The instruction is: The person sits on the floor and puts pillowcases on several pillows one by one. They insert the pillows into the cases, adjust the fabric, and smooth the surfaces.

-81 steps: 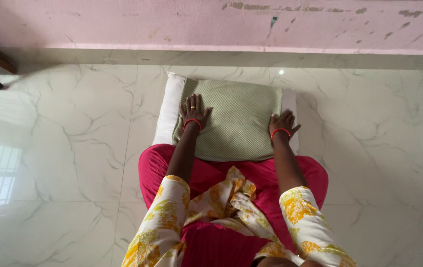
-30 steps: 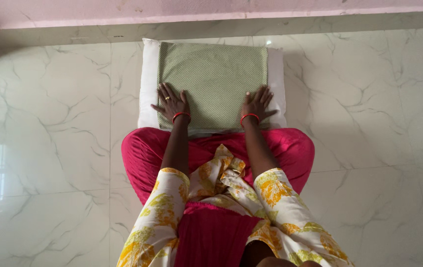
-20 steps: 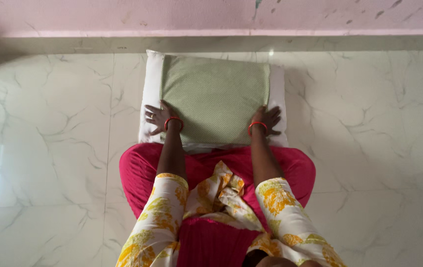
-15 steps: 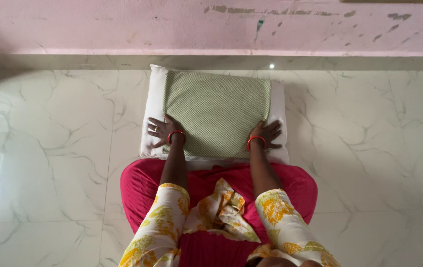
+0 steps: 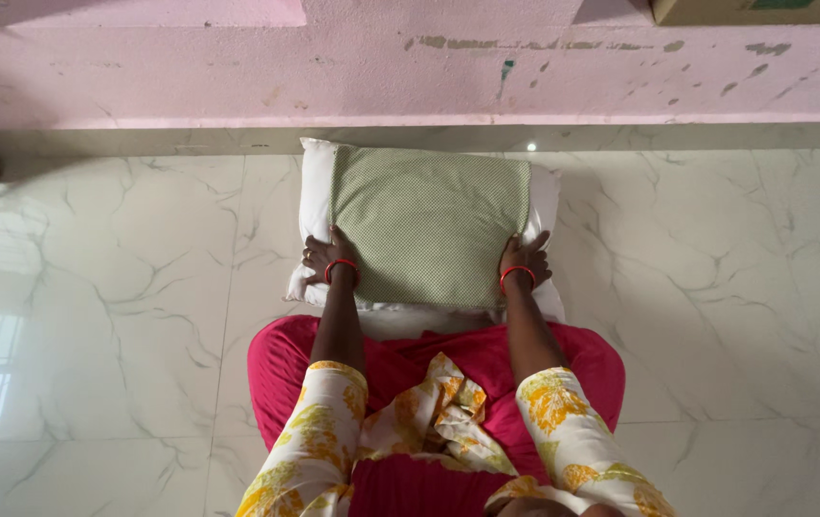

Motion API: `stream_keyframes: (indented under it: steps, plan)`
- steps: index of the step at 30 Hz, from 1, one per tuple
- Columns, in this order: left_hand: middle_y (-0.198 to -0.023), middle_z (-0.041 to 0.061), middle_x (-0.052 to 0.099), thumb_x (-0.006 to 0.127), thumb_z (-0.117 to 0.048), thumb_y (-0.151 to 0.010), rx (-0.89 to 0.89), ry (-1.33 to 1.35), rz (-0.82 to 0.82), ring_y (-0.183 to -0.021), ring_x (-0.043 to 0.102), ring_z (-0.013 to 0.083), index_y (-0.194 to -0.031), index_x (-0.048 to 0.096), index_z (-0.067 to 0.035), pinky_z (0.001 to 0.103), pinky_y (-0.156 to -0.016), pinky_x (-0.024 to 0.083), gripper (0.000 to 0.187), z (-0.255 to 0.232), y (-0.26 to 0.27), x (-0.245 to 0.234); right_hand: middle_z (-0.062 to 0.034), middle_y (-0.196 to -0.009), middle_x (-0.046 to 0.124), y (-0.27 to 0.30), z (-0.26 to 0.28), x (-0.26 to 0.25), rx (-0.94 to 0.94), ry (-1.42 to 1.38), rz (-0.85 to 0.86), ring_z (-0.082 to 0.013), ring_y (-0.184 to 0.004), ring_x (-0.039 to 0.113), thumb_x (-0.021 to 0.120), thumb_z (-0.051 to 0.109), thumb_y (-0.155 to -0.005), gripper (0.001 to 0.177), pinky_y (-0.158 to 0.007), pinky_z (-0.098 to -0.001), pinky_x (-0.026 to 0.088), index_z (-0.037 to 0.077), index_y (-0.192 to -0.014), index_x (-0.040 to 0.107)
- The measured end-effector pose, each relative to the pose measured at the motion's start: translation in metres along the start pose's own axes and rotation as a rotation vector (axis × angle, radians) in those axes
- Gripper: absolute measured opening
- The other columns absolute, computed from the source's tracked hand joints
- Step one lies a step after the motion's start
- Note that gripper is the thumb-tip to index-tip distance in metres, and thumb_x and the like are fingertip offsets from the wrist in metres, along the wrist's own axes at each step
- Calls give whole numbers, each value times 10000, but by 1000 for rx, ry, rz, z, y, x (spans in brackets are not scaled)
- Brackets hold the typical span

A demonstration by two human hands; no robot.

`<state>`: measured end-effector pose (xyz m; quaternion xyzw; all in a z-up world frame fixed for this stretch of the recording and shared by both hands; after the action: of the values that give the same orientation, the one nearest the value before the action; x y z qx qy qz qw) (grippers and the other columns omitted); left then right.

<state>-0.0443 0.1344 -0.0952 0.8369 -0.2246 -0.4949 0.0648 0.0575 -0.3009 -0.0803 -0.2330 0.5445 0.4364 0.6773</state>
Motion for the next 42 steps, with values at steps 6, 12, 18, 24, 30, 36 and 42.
stream_keyframes:
  steps: [6, 12, 18, 24, 30, 36, 42]
  plan:
    - [-1375, 164, 608, 534, -748, -882, -105, 63, 54, -1353, 512, 326, -1400, 467, -98, 698, -1106, 263, 834, 12, 23, -30, -232, -1176, 711, 2, -12, -9, 16, -92, 87, -439, -1080, 681, 459, 619, -1001, 770, -977, -581, 447, 116, -1551, 269]
    - [-1110, 95, 762, 678, -546, -810, -113, 242, -40, -1061, 707, 319, -1274, 576, -194, 621, -1131, 275, 592, 8, 25, -81, -229, -1140, 715, 6, -32, -64, -10, -312, -73, -450, -1052, 683, 696, 612, -878, 728, -881, -544, 521, 203, -1422, 436]
    - [-1296, 52, 694, 614, -371, -956, -48, 52, -98, -1246, 624, 254, -1297, 592, -234, 538, -1129, 330, 368, 2, 44, -106, -164, -1358, 634, 12, -37, -73, 28, -152, -53, -365, -1254, 608, 688, 567, -870, 743, -1036, -594, 434, 264, -1501, 437]
    - [-1608, 37, 390, 590, -388, -987, 737, -234, -43, -1510, 311, 215, -1521, 436, -245, 593, -1214, 210, 574, -68, 86, -66, -140, -1628, 356, 30, 30, -58, -495, -30, -248, -318, -1514, 322, 558, 599, -1011, 696, -1152, -718, 182, 281, -1602, 372]
    - [-1710, 37, 170, 448, -522, -994, 1279, -614, 264, -1576, 84, 246, -1608, 264, -230, 640, -1215, 21, 705, -135, 146, 46, -35, -1676, 345, 64, 141, 7, -1031, -4, -33, -273, -1546, 323, 412, 487, -1077, 568, -1228, -668, 134, 304, -1613, 375]
    - [-1729, 9, 158, 325, -622, -1026, 1100, -697, 301, -1591, 92, 235, -1638, 225, -314, 594, -1268, 26, 692, -154, 90, 76, 72, -1688, 305, 6, 154, 51, -899, 145, 210, -180, -1571, 260, 292, 565, -1076, 578, -1271, -600, 123, 356, -1615, 308]
    - [-1713, -20, 106, 301, -755, -943, 683, -594, 228, -1575, 62, 232, -1604, 142, -390, 613, -1221, 57, 771, -118, 0, 7, 87, -1727, 89, -43, 107, 9, -542, 307, 338, -174, -1597, 77, 251, 707, -985, 731, -1241, -628, 23, 390, -1634, 139]
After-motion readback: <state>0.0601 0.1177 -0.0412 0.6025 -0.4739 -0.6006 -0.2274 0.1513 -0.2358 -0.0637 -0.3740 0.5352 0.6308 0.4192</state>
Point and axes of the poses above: each hand's wrist, its own y-axis away from the middle knuckle, its own x-axis out of the palm, z = x × y, the point moved 5 cm from there along -y, towards the middle knuckle
